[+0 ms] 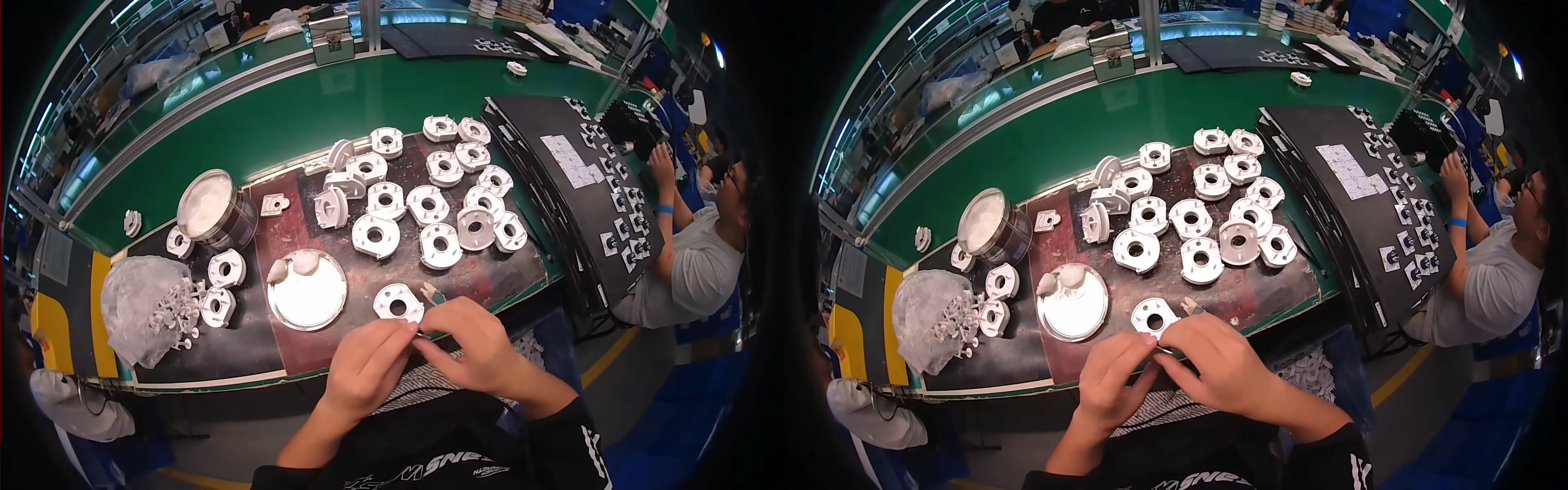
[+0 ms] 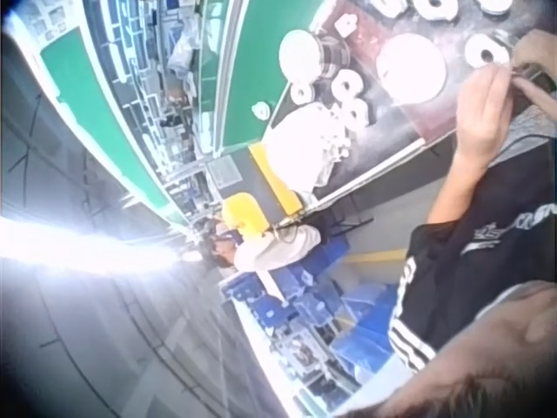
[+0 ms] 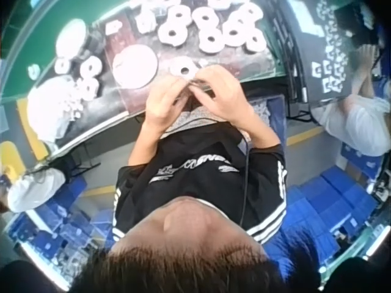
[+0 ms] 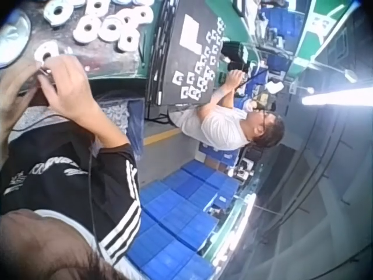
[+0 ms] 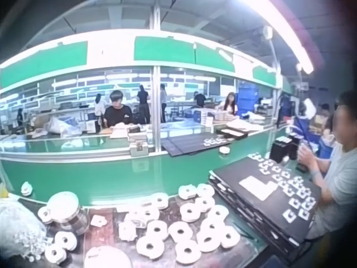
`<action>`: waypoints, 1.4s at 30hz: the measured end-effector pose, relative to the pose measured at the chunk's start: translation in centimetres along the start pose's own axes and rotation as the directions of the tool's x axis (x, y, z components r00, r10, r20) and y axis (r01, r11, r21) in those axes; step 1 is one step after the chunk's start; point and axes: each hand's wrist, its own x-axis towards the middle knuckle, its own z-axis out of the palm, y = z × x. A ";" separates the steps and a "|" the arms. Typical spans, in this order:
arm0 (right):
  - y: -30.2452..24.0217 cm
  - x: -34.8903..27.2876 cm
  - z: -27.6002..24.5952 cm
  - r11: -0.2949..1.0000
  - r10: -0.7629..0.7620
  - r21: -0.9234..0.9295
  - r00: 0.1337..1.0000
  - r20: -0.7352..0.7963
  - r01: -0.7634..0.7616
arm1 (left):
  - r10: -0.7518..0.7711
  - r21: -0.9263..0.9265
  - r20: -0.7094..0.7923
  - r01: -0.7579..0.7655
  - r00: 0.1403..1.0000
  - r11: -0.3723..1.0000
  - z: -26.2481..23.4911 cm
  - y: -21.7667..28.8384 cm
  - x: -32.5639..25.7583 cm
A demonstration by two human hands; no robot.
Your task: Assembling plastic light fixture components by applying a sealant or grease and inserting small parts.
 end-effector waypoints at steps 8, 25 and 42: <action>1.2 2.2 -2.5 0.937 0.259 0.101 0.858 0.443 -0.335 | 0.186 -0.008 0.377 -0.197 0.907 0.980 -1.9 0.1 2.2; 8.3 3.0 0.9 0.273 0.543 0.467 0.536 0.647 -0.841 | -0.426 0.069 0.156 0.421 0.891 0.905 2.9 -2.9 -1.2; 6.5 1.1 2.2 0.339 0.659 0.487 0.572 0.488 -0.805 | -0.301 -0.020 0.157 0.308 0.941 0.951 2.6 -4.2 -2.1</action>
